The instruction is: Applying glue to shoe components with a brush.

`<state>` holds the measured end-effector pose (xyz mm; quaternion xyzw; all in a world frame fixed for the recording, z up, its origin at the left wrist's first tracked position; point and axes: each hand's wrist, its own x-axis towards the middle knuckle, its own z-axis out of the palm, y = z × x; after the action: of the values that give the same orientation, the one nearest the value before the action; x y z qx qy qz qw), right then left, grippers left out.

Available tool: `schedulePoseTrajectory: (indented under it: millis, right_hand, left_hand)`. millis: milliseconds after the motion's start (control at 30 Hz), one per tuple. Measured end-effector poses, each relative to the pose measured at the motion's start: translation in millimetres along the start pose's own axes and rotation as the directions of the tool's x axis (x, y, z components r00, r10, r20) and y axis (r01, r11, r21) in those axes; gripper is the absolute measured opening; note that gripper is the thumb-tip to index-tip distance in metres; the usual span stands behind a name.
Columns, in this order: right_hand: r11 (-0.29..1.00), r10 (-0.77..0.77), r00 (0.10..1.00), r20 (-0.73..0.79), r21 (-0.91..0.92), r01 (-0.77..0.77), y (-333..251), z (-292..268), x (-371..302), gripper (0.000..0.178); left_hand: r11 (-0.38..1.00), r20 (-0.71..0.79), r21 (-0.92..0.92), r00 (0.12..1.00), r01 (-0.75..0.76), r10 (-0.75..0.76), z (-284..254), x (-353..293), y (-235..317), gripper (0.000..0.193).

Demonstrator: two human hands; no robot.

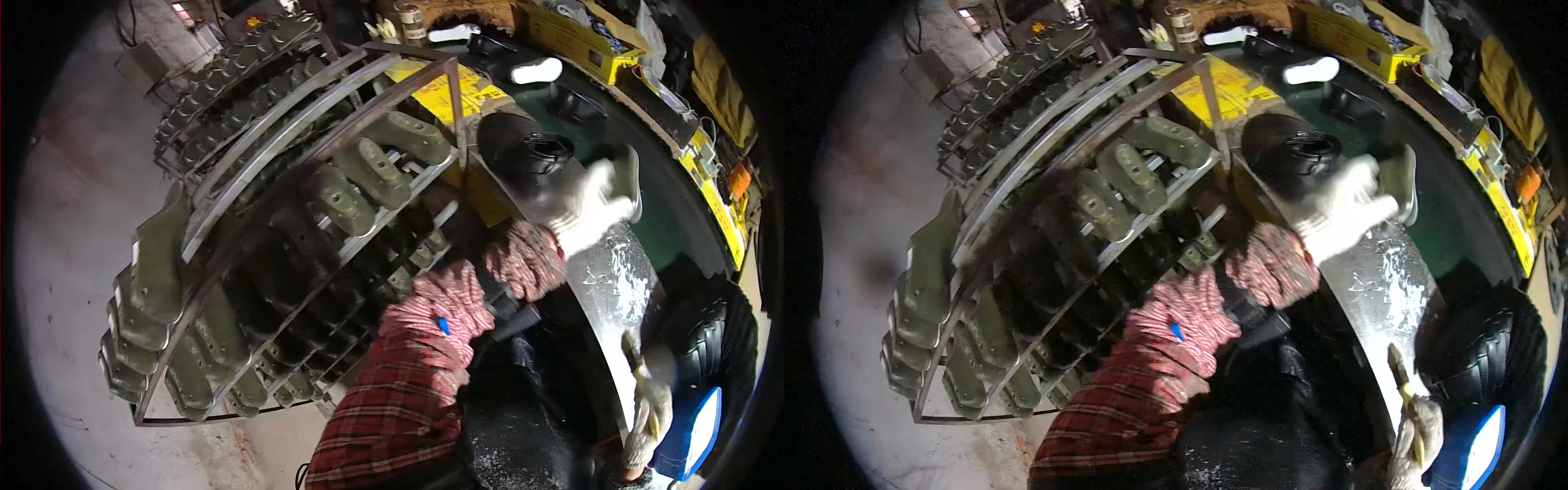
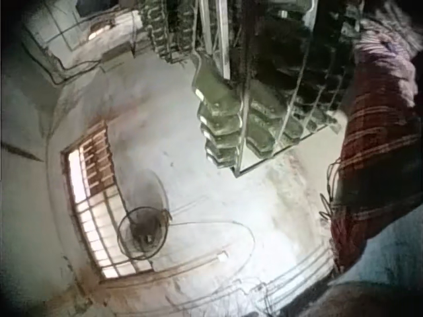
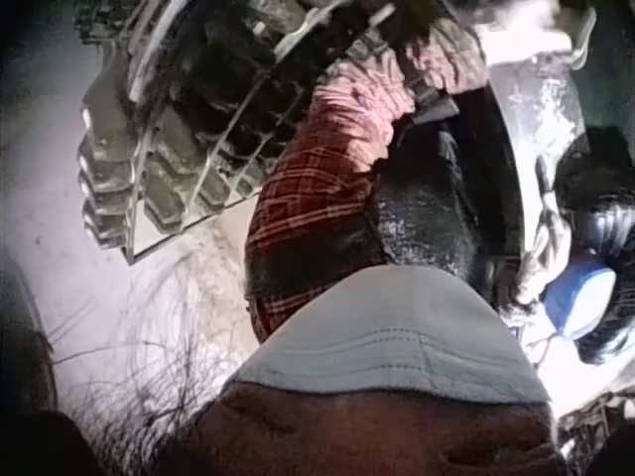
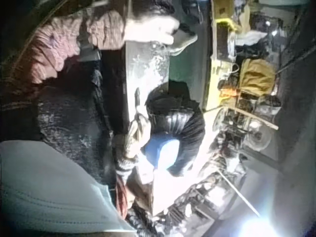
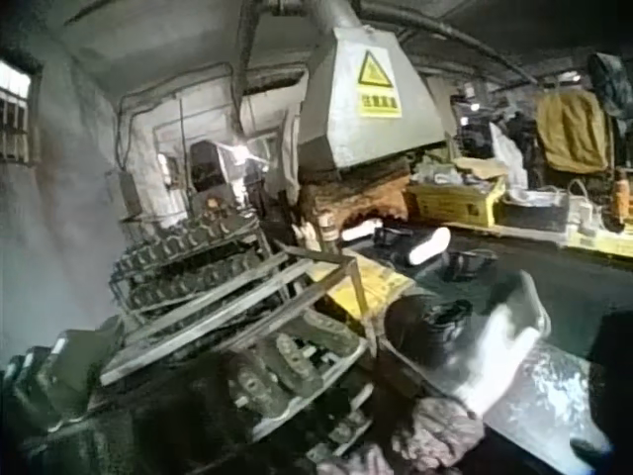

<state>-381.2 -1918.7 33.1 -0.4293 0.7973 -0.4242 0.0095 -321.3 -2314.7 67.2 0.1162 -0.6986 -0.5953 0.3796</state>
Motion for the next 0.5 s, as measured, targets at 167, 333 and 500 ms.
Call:
schedulePoseTrajectory:
  millis: [167,333,500]
  right_hand:
    - [0.964,0.103,0.994,0.042,0.242,-0.110,-24.8,7.0,-3.3,0.019]
    - [0.988,0.063,0.998,-0.009,0.140,-0.062,-37.6,3.0,-2.6,0.019]
    - [0.987,-0.128,0.990,0.065,0.102,0.121,-43.7,-22.4,2.9,0.029]
  left_hand:
    - [0.173,0.012,0.983,0.958,-0.064,0.285,-101.1,22.5,-67.6,0.074]
    - [0.057,0.107,0.993,0.994,-0.105,-0.031,-93.8,36.1,-47.3,0.044]
    - [0.465,0.002,0.884,0.995,-0.047,0.096,-104.7,52.7,-28.4,0.044]
